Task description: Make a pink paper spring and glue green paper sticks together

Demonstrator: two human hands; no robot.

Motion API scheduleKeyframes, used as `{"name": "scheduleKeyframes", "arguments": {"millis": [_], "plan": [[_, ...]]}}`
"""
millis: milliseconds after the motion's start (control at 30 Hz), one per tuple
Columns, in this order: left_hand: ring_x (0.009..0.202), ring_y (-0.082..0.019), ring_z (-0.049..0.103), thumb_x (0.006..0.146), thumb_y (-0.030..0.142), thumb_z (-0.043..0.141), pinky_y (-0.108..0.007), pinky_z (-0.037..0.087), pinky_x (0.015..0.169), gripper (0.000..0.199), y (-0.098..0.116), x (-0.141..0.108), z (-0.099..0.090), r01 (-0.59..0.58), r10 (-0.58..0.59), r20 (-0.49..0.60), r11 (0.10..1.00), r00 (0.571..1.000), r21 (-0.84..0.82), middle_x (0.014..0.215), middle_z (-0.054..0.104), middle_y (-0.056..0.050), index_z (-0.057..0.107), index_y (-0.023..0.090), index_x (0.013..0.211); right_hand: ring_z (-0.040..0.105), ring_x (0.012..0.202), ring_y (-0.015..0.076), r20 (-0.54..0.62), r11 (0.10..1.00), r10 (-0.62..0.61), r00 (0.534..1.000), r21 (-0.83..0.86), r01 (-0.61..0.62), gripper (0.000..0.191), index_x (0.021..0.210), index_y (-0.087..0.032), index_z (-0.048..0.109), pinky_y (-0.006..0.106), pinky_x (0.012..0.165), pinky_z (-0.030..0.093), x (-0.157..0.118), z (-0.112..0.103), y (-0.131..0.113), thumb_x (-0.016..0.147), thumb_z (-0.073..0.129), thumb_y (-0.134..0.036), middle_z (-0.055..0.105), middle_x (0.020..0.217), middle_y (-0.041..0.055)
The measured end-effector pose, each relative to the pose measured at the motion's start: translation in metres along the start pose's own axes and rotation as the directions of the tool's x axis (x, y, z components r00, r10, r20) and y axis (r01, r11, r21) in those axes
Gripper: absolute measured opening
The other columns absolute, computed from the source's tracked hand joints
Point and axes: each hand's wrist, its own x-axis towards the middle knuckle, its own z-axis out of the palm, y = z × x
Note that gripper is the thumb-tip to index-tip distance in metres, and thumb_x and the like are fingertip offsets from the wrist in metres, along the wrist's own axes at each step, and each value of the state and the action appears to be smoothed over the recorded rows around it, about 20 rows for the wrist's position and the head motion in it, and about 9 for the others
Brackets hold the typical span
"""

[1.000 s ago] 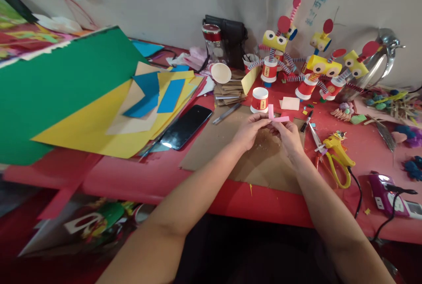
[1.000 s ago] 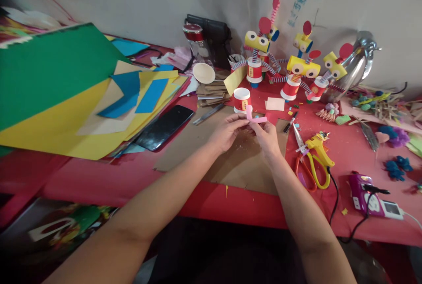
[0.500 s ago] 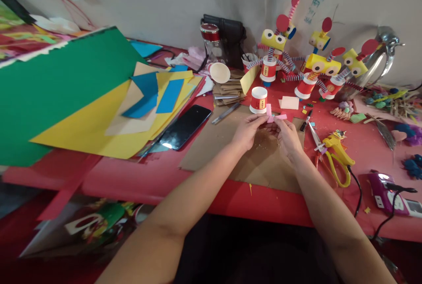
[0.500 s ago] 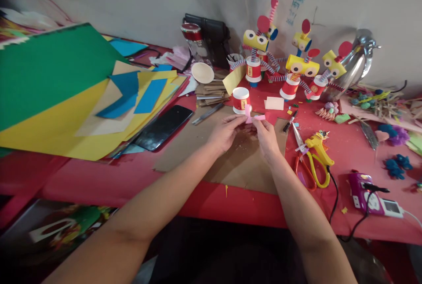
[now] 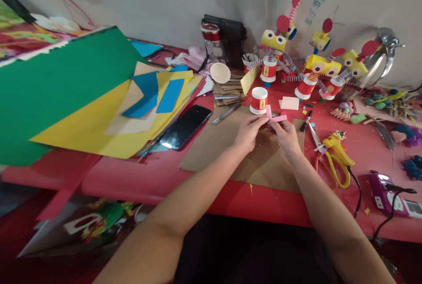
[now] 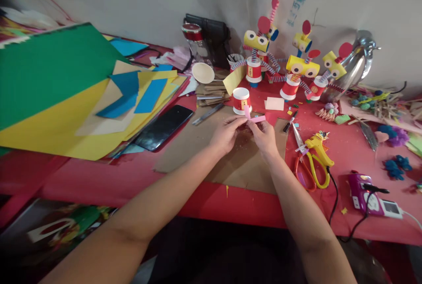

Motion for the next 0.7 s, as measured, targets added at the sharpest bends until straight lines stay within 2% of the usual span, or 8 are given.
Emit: {"name": "scheduleKeyframes", "arguments": {"millis": [100,233,400,567,700], "plan": [[0.068,-0.014,0.062,0.055,0.027,0.082,-0.029,0.049,0.073,0.015,0.003,0.001,-0.001,0.053,-0.052,0.028,0.998,0.998,-0.029,0.067,0.07,0.0,0.072,0.018,0.063,0.059,0.062,0.0129,0.006,1.0,-0.001,1.0,-0.024,0.001,0.026,0.072,-0.018,0.069,0.027,0.062,0.047,0.0,0.0,-0.002,0.064,0.073,-0.043,0.068,0.065,-0.0006],[0.07,-0.014,0.063,0.058,0.022,0.08,-0.031,0.05,0.077,0.012,0.009,0.004,-0.005,0.144,-0.142,0.121,0.99,0.982,-0.008,0.071,0.071,-0.001,0.073,0.018,0.067,0.056,0.057,0.0121,0.027,0.998,0.034,0.999,-0.055,-0.032,0.024,0.068,-0.019,0.068,0.027,0.058,0.045,0.003,-0.005,-0.007,0.062,0.073,-0.041,0.064,0.06,-0.0019],[0.074,-0.014,0.064,0.059,0.023,0.082,-0.031,0.05,0.081,0.018,0.012,0.003,-0.007,0.099,-0.111,0.194,0.993,0.975,0.072,0.076,0.073,-0.002,0.077,0.017,0.075,0.052,0.055,0.0105,0.038,0.994,0.061,0.997,-0.088,-0.057,0.023,0.062,-0.019,0.066,0.026,0.057,0.043,0.006,-0.012,-0.012,0.06,0.073,-0.04,0.062,0.057,-0.0019],[0.073,-0.013,0.064,0.058,0.021,0.082,-0.032,0.051,0.084,0.015,0.004,0.0,-0.003,0.056,-0.06,0.101,0.998,0.993,0.037,0.073,0.072,-0.002,0.075,0.017,0.071,0.052,0.057,0.0108,-0.003,0.996,0.053,0.999,-0.072,-0.053,0.023,0.064,-0.019,0.069,0.026,0.058,0.041,0.003,-0.009,-0.01,0.061,0.072,-0.042,0.062,0.058,-0.0026],[0.076,-0.014,0.066,0.06,0.019,0.081,-0.032,0.052,0.085,0.012,0.001,0.0,-0.001,0.087,-0.086,0.024,0.996,0.996,-0.028,0.074,0.073,-0.002,0.073,0.017,0.069,0.054,0.061,0.0118,-0.04,0.999,0.021,0.999,-0.045,-0.023,0.024,0.067,-0.019,0.07,0.026,0.064,0.043,0.001,-0.005,-0.005,0.065,0.07,-0.043,0.063,0.061,-0.0032]]}}
